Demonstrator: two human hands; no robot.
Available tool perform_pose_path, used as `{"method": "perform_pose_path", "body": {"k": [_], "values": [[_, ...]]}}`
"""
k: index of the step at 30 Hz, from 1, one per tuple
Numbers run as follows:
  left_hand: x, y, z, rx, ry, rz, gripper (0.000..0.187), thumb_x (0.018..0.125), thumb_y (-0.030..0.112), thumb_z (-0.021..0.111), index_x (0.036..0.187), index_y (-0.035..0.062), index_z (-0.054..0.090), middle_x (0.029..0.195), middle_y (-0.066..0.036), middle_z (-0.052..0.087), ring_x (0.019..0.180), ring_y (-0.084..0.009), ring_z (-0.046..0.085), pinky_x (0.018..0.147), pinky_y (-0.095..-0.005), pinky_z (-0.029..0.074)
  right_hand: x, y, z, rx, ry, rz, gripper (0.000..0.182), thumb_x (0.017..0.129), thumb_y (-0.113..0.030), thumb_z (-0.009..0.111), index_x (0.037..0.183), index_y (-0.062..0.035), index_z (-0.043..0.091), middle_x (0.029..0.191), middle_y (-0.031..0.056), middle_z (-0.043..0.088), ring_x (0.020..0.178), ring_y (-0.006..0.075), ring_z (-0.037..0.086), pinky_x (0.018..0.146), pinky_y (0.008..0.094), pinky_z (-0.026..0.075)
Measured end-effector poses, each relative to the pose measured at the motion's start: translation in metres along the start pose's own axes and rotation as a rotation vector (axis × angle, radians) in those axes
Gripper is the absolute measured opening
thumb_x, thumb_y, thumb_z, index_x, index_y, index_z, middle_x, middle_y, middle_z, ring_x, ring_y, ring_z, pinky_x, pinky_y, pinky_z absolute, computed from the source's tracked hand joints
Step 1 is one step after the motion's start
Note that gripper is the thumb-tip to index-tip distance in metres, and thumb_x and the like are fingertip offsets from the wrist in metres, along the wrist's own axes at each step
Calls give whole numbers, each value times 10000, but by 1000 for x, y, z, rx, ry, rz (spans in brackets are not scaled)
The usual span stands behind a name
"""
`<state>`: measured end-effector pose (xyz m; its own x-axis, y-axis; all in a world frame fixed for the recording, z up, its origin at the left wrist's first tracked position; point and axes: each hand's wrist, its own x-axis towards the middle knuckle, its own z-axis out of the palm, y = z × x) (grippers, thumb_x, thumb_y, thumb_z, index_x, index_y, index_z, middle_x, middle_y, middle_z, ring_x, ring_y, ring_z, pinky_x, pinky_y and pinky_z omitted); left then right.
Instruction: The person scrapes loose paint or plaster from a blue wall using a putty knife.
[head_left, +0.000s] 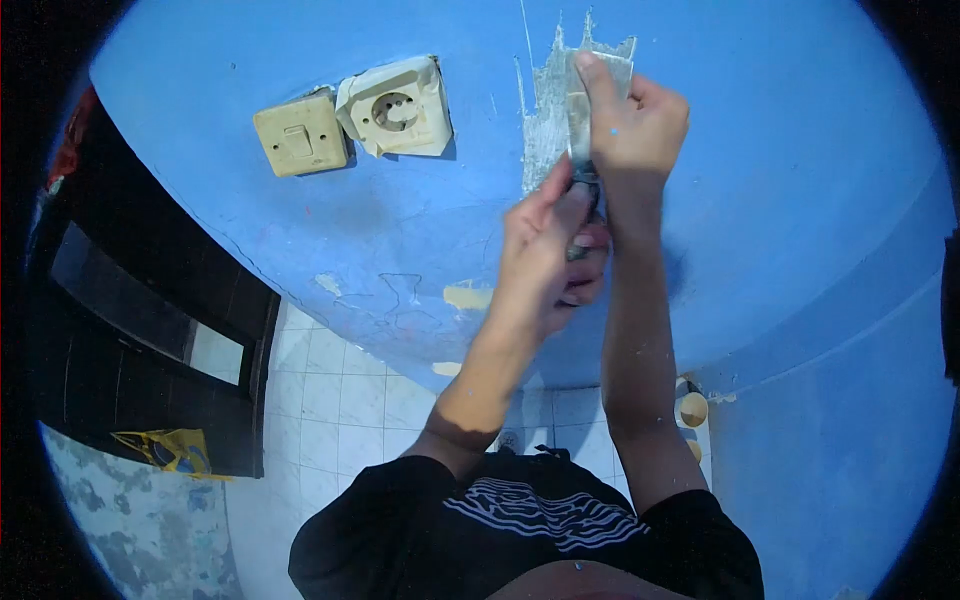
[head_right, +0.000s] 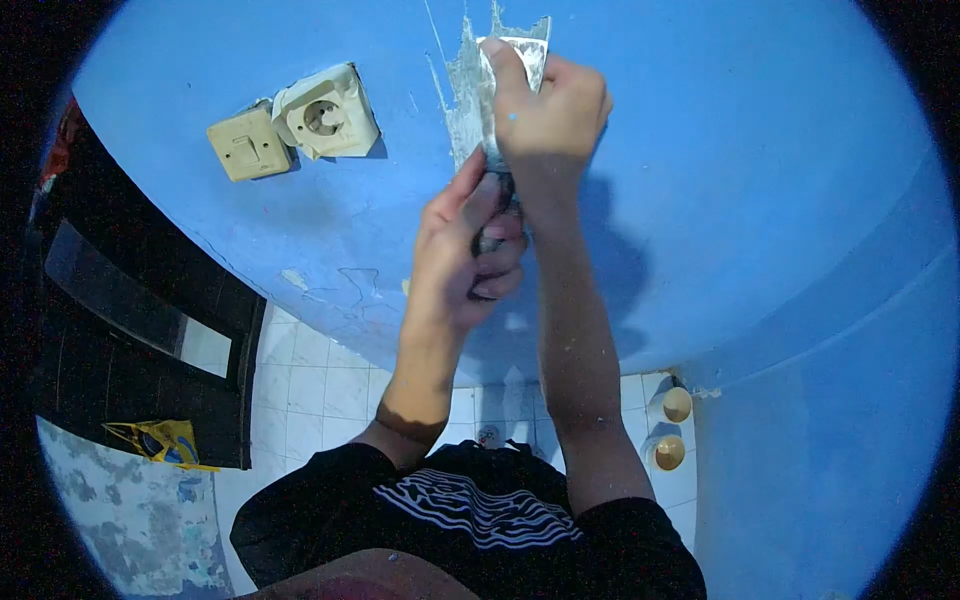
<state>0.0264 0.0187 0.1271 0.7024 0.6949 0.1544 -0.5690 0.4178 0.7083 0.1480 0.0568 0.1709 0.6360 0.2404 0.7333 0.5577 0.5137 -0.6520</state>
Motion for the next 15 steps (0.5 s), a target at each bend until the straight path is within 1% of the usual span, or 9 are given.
{"method": "perform_pose_path", "body": {"k": [2,4,6,9,11,12,13,14,15], "values": [[-1,-5,2,-3,-6,31,450,1007,256,545,1433,193,413,687,30,427,448,-20,321,353,-177,230,6,-3,-2,-22,-58,75,429,845,-287,738,587,32,614,435,46,459,444,109,358,456,367,332],[-7,-11,1,-13,-14,59,448,1008,255,543,1431,190,411,685,28,427,446,-22,324,348,-176,230,-4,6,-5,-37,-65,54,431,846,-296,736,594,33,619,447,61,487,450,113,379,464,364,346],[-14,-11,-1,14,47,57,426,1009,253,540,1411,180,422,683,25,427,440,-25,330,339,-176,230,-3,-2,-4,-45,-59,22,434,847,-305,734,600,33,623,459,77,514,456,117,400,472,362,360],[-7,0,14,21,37,58,425,1007,251,544,1407,171,424,682,24,426,438,-27,334,335,-177,229,5,-14,0,-69,-10,38,423,847,-310,737,612,29,641,481,99,553,455,127,433,491,360,391],[-4,-4,7,-2,40,45,425,1008,245,539,1410,169,422,683,24,427,438,-28,334,334,-177,229,9,-15,-2,-135,-59,124,404,847,-306,736,638,31,660,496,102,568,453,147,451,508,371,412],[-4,-7,2,-23,37,32,426,1010,239,535,1413,168,419,684,25,428,438,-28,334,334,-178,229,2,-10,-5,-138,-64,125,404,847,-306,736,638,31,660,496,102,568,453,147,451,508,371,412],[-4,-10,-1,-23,32,38,426,1010,239,535,1413,168,419,684,25,428,438,-28,334,334,-178,229,-6,-2,-6,-90,-64,77,398,847,-311,735,657,33,669,503,106,571,450,155,448,510,375,416],[-7,-9,-3,6,18,51,430,1013,231,525,1423,170,412,687,25,429,438,-30,335,334,-178,230,-8,-5,-5,-37,-57,27,393,847,-316,734,677,35,678,509,109,575,447,162,446,511,379,419],[-9,-9,-3,31,10,60,435,1016,223,516,1433,171,406,690,25,431,439,-31,336,335,-178,230,-4,-7,-2,-34,-54,24,393,847,-316,734,677,35,678,509,109,575,447,162,446,511,379,419]]}}
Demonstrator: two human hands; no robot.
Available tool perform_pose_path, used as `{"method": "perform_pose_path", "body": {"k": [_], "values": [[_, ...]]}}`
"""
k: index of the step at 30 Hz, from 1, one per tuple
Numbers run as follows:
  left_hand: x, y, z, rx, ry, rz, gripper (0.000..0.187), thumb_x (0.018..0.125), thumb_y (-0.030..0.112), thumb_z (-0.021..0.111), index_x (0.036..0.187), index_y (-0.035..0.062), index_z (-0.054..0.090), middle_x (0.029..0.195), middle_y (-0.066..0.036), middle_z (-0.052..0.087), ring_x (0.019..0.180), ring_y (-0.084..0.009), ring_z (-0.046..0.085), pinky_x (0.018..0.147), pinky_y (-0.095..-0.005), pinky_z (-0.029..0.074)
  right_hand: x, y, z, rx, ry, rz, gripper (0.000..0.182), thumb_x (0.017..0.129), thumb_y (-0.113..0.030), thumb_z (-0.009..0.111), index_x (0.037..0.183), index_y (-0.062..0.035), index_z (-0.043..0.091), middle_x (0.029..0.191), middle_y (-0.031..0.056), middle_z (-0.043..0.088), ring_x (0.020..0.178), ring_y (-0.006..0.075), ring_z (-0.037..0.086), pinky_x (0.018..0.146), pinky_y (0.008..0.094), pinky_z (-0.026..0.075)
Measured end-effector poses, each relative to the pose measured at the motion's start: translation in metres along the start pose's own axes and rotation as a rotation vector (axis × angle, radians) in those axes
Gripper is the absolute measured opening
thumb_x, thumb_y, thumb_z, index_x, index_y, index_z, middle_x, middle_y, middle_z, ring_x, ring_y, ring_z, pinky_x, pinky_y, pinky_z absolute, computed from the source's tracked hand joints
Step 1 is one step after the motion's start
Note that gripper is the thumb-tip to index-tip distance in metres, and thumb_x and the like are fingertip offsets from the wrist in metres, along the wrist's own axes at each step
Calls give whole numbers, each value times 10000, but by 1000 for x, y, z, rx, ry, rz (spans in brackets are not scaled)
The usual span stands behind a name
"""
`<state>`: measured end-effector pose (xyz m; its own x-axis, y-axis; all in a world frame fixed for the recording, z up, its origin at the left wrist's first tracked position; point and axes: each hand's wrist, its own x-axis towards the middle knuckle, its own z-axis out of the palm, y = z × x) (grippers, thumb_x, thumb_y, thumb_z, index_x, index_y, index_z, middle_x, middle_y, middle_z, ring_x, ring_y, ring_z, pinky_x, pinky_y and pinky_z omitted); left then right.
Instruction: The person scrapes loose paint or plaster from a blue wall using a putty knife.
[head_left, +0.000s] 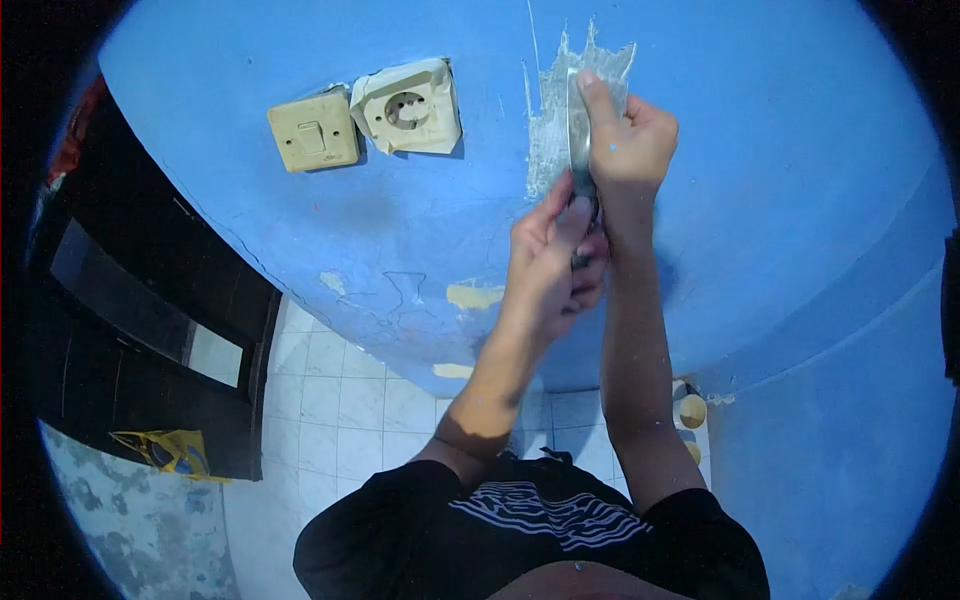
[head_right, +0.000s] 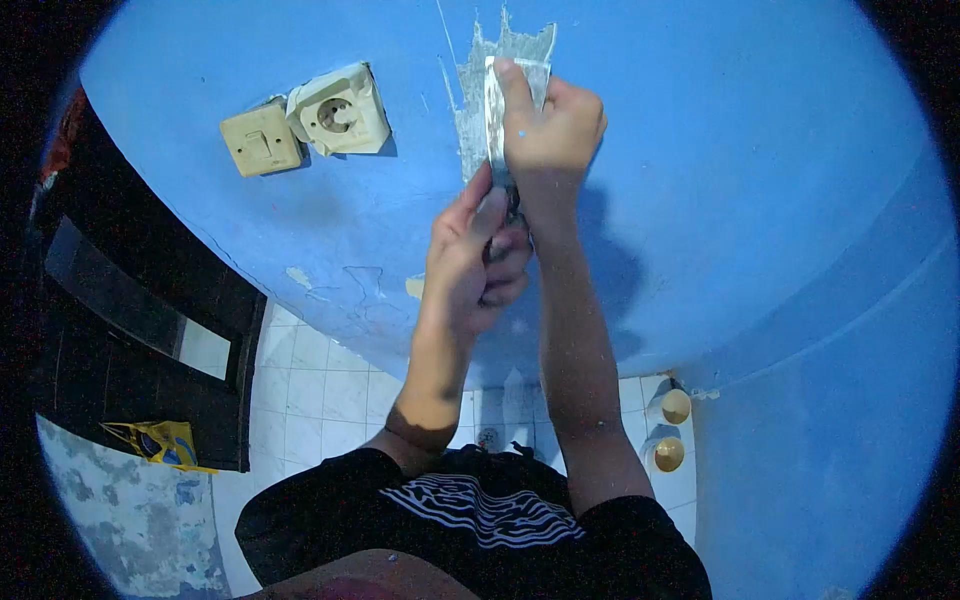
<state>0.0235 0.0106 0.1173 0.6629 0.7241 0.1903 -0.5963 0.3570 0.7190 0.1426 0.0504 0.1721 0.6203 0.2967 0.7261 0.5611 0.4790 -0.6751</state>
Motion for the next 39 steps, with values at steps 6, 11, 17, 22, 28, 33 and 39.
{"method": "perform_pose_path", "body": {"k": [6,11,17,22,28,33,39], "values": [[11,18,16,20,-2,-16,448,1020,205,501,1457,183,402,696,26,430,443,-31,335,339,-175,233,23,-17,2,-101,22,-1,397,849,-347,727,701,20,690,518,120,576,460,169,443,527,379,431],[6,8,9,-47,-10,-27,408,1021,211,508,1421,181,434,698,22,439,445,-31,334,341,-176,234,5,-10,0,-147,53,4,421,844,-342,738,680,40,670,513,112,574,479,142,446,531,371,434],[10,-2,7,2,42,14,380,1020,232,519,1390,173,454,688,26,435,444,-28,330,341,-177,227,-1,-2,1,-15,36,35,439,840,-339,743,643,43,655,497,92,564,471,148,437,516,374,420],[6,3,15,-4,40,16,407,1018,247,525,1406,161,437,678,27,431,443,-27,334,339,-176,224,16,-11,0,-143,12,52,456,831,-347,747,619,41,638,491,109,556,451,176,442,503,385,416],[9,7,9,-5,51,5,427,1021,248,516,1431,181,417,684,25,426,443,-29,333,338,-172,219,15,-12,7,-134,33,-1,455,836,-343,733,614,43,635,490,129,553,438,209,477,507,413,419],[6,13,14,-16,40,-18,421,1021,227,506,1433,206,422,693,23,438,443,-32,338,334,-168,222,17,-20,2,-147,21,-45,406,843,-314,722,635,30,659,507,139,574,440,210,503,507,406,421],[9,18,10,-27,-24,-55,412,1018,210,502,1426,216,444,688,20,443,442,-33,336,338,-170,227,16,-25,4,-118,37,12,381,863,-277,719,643,27,652,495,109,565,436,169,472,487,378,398]]}}
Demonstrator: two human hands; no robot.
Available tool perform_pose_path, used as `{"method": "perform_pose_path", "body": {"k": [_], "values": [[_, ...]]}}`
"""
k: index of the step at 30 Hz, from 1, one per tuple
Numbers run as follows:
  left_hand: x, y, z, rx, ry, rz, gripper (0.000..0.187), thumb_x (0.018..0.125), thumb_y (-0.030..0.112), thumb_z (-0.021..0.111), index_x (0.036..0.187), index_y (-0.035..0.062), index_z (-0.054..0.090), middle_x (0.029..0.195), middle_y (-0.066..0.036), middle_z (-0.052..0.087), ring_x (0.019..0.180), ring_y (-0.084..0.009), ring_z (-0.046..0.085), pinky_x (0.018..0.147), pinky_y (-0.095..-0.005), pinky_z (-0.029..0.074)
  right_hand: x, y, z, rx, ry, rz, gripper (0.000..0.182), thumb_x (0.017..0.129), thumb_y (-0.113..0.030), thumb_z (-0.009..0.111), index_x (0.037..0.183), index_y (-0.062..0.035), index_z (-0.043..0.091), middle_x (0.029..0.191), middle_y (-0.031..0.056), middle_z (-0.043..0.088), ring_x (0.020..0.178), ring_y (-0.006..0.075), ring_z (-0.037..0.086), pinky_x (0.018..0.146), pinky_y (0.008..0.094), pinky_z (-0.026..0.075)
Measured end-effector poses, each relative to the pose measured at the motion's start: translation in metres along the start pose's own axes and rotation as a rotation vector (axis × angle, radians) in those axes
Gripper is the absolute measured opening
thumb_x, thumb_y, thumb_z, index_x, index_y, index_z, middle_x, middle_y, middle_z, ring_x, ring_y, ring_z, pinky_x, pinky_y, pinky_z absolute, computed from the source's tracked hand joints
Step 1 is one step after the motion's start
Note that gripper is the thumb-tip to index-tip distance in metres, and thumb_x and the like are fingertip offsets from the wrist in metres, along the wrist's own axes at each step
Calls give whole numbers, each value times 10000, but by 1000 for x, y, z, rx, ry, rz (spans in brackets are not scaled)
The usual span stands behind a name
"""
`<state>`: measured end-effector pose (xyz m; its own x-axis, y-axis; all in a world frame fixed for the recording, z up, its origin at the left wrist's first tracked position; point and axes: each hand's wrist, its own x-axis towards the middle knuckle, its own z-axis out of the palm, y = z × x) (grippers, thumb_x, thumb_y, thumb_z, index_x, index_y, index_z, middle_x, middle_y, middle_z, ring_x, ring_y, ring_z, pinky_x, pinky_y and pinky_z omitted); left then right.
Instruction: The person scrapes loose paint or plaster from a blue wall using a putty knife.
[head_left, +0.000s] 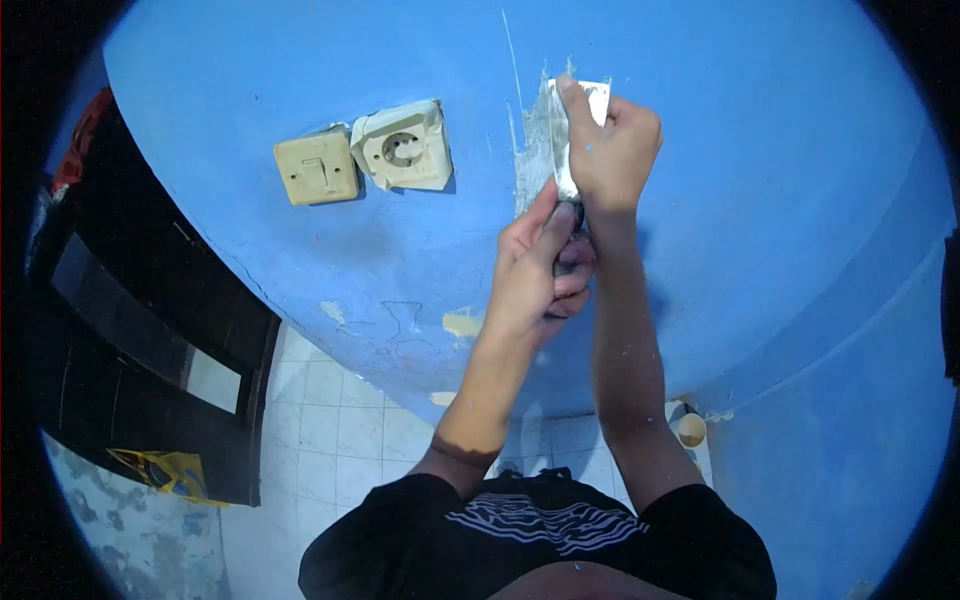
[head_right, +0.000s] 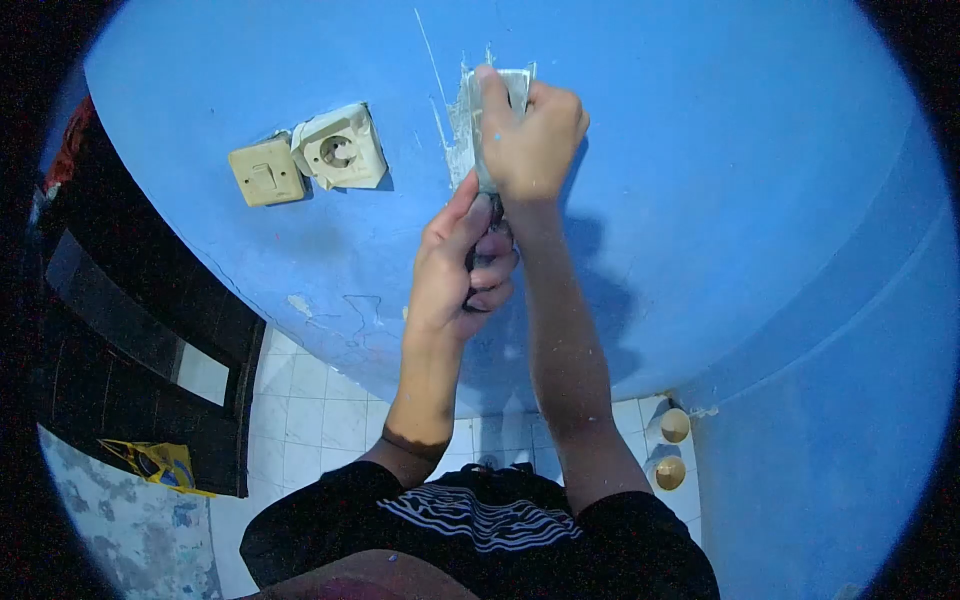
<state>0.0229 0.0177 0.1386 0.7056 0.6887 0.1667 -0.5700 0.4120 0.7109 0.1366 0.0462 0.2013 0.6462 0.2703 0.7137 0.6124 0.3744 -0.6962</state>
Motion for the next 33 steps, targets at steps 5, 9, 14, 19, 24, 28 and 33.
{"method": "perform_pose_path", "body": {"k": [5,9,14,19,24,28,33], "values": [[-4,-14,-6,38,83,37,401,1023,203,493,1421,206,448,689,19,440,441,-33,335,339,-169,232,-10,14,-1,5,-17,31,417,854,-304,728,617,28,642,493,113,568,438,173,470,494,384,411],[3,-3,7,38,19,74,396,1026,200,488,1419,202,444,691,20,438,441,-30,333,337,-168,234,6,0,4,76,6,1,429,853,-315,728,620,35,641,490,116,563,440,175,460,484,390,403],[0,-13,-6,22,29,59,400,1025,197,487,1421,197,438,695,23,437,439,-28,334,334,-165,243,-7,13,0,39,-13,0,411,853,-308,723,639,36,654,497,123,573,445,184,491,496,390,416],[3,-2,5,18,2,67,399,1024,193,488,1420,201,442,694,25,438,437,-29,333,330,-167,242,4,-1,1,26,-27,-4,398,854,-301,721,653,36,658,501,123,580,447,189,503,506,386,425],[-1,-10,-3,-5,32,29,424,1023,186,482,1443,207,421,688,23,428,440,-31,336,334,-169,238,-9,1,-2,19,1,20,442,861,-307,731,587,17,607,479,-10,474,493,71,370,447,328,303],[0,4,7,-7,6,29,442,1024,190,483,1459,213,405,687,22,426,442,-33,334,336,-168,232,9,7,7,4,14,-51,404,849,-282,714,610,34,634,483,124,553,438,186,470,509,406,415],[-4,-7,-1,2,22,45,487,1023,188,488,1491,221,357,695,21,425,451,-36,339,340,-166,222,-5,4,2,51,14,-28,421,845,-276,709,578,32,605,469,114,537,421,198,435,496,429,378]]}}
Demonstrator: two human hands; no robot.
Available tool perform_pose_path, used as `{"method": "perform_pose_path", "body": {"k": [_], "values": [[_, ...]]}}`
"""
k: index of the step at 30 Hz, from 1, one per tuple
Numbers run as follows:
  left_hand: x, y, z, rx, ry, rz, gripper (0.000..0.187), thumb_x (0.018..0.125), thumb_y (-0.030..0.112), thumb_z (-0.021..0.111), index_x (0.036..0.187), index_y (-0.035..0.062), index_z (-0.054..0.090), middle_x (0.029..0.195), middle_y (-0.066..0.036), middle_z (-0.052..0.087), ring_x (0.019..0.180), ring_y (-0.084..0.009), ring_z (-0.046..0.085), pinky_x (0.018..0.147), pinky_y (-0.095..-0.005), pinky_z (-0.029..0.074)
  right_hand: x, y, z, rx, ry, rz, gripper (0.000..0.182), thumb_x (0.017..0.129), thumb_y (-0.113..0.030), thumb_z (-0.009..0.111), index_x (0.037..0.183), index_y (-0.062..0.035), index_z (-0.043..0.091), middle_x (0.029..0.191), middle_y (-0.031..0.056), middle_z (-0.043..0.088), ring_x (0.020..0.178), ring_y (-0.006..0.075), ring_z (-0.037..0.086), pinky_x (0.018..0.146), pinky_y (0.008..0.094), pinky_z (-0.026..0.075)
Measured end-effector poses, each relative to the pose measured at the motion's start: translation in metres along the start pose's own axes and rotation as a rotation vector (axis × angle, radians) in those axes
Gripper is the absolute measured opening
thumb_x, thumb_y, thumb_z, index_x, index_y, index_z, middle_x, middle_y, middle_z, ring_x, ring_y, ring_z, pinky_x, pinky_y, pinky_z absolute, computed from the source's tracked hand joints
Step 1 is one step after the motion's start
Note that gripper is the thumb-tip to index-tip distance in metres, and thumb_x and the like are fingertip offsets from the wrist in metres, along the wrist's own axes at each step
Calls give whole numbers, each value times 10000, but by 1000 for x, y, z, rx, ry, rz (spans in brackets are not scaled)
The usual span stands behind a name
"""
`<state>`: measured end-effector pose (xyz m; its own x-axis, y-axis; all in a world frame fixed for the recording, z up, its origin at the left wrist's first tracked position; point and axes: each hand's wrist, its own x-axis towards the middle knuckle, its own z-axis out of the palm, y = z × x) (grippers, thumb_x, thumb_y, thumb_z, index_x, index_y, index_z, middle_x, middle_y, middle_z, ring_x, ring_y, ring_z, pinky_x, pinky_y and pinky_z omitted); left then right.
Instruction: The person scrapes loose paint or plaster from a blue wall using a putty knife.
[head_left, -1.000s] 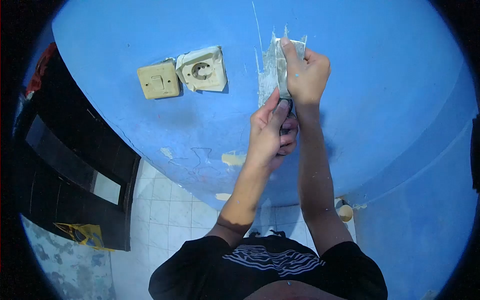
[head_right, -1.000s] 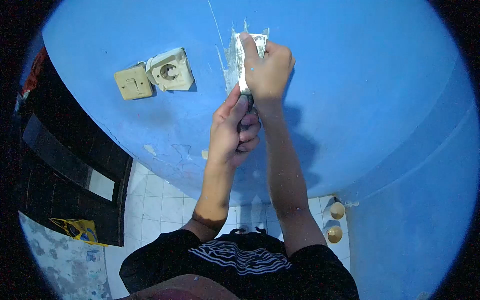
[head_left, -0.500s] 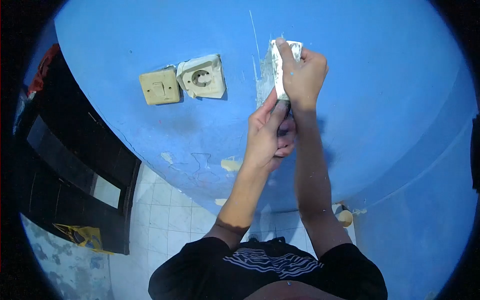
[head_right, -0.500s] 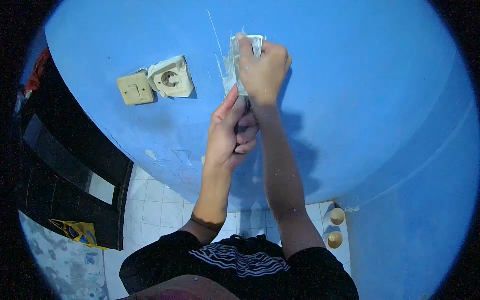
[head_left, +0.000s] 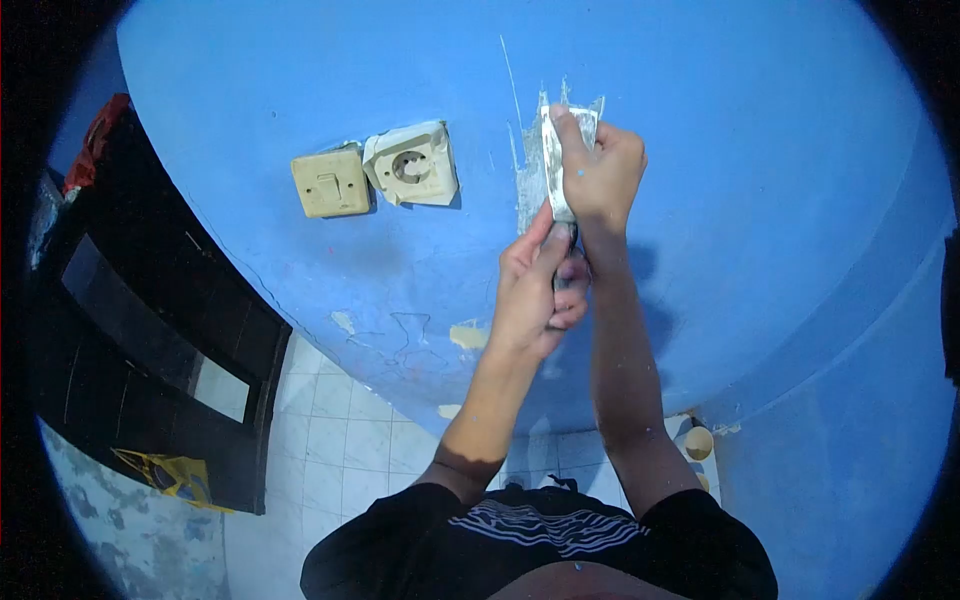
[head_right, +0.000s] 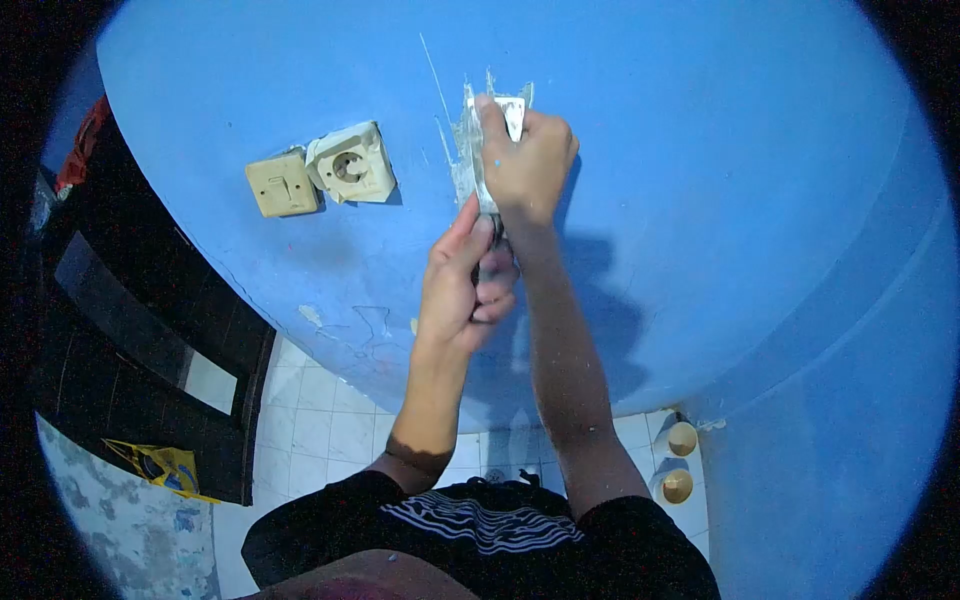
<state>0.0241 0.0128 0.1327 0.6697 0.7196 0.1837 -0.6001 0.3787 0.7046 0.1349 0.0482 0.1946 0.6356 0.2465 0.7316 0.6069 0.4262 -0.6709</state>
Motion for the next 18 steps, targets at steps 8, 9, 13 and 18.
{"method": "perform_pose_path", "body": {"k": [8,9,13,18], "values": [[8,10,2,-3,-33,13,504,1023,180,487,1502,211,334,706,17,439,459,-36,342,343,-169,224,12,-4,6,8,12,-15,435,855,-303,738,582,15,620,460,-1,465,471,89,359,446,342,310],[6,10,0,2,-21,1,507,1023,178,486,1505,207,329,708,16,441,461,-36,341,344,-169,223,10,-5,5,-35,5,7,433,857,-303,737,586,16,624,457,1,461,469,90,357,446,341,309],[7,7,6,-6,-54,25,512,1025,175,480,1510,198,318,711,16,440,464,-35,346,346,-164,230,14,-7,3,38,-14,-35,443,855,-312,741,585,20,625,456,9,465,466,96,355,443,346,309],[9,10,1,15,-11,32,516,1023,177,487,1510,184,317,704,11,442,458,-39,359,335,-165,236,11,-6,5,13,44,-85,425,857,-307,733,607,23,636,457,14,477,467,94,365,447,341,317]]}}
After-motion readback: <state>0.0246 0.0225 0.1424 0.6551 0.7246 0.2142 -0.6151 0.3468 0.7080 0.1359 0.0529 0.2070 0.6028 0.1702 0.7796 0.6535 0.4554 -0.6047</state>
